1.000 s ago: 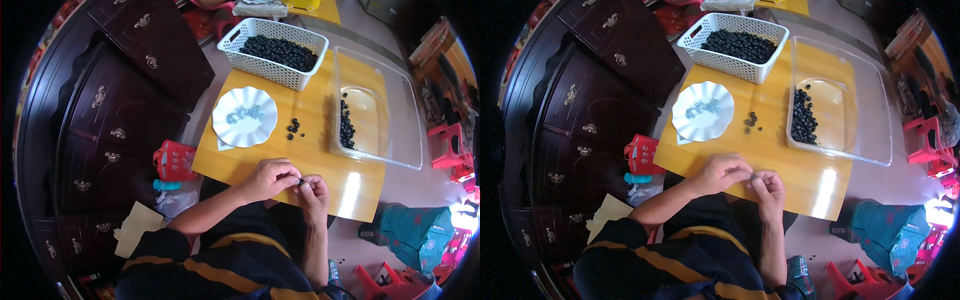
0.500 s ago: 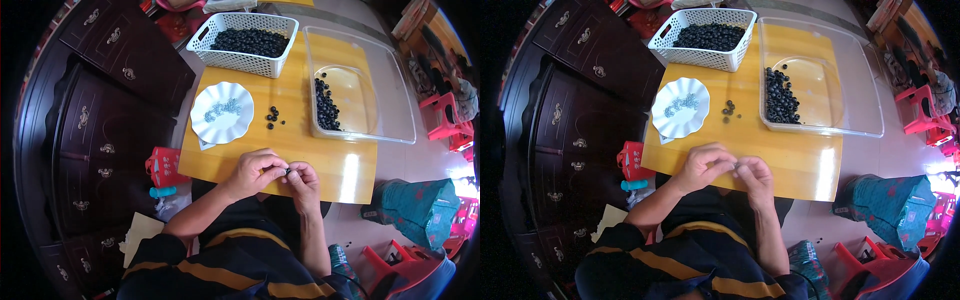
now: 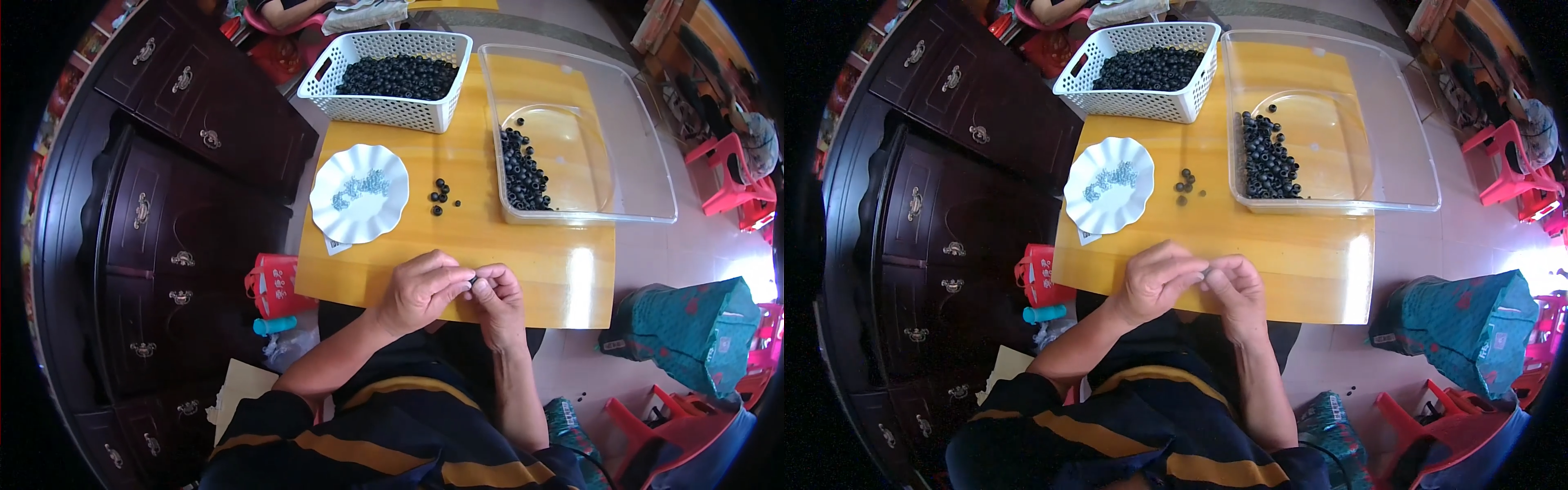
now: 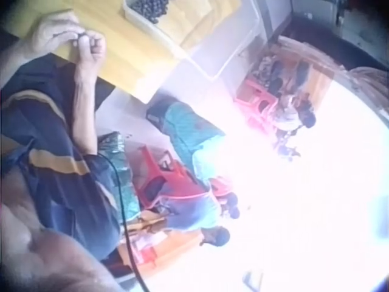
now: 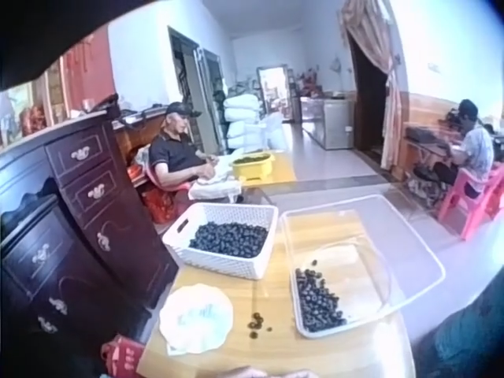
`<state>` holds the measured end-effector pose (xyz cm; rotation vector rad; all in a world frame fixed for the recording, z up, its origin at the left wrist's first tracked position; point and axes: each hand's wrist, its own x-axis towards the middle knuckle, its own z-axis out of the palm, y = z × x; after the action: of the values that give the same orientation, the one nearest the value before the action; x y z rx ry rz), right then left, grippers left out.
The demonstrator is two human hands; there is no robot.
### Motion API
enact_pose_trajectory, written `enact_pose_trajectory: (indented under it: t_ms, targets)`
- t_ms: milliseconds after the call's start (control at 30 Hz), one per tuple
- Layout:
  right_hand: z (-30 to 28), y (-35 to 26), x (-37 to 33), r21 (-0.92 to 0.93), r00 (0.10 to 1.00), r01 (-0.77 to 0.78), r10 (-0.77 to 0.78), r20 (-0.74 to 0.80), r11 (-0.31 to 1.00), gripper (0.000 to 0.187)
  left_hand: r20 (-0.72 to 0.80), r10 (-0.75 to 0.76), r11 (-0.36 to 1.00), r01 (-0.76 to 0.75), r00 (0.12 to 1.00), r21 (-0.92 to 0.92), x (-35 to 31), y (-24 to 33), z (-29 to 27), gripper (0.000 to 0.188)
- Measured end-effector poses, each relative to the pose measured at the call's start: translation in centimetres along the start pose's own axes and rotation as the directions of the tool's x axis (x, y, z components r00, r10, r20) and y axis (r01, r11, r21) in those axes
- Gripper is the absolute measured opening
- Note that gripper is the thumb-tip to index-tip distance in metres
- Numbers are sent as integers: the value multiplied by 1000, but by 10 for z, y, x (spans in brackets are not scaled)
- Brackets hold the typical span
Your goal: Picking up small black components and placing them into a plastic container.
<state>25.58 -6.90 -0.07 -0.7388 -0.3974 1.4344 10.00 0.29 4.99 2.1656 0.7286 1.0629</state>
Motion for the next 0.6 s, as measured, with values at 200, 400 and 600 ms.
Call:
enact_pose_trajectory:
  t_ms: [200,400,600]
  targets:
    - [1,-3,-1,-78,1000,6,-7,-13,997,9,78,-119,977,131,990,-166,6,-3,-4,12]
    - [-2,-4,-2,-99,999,7,-3,37,995,13,121,-327,831,346,937,-436,0,-6,0,8]
    - [-3,-6,-1,51,997,-40,37,64,998,14,121,-148,922,181,981,-341,13,-15,-6,9]
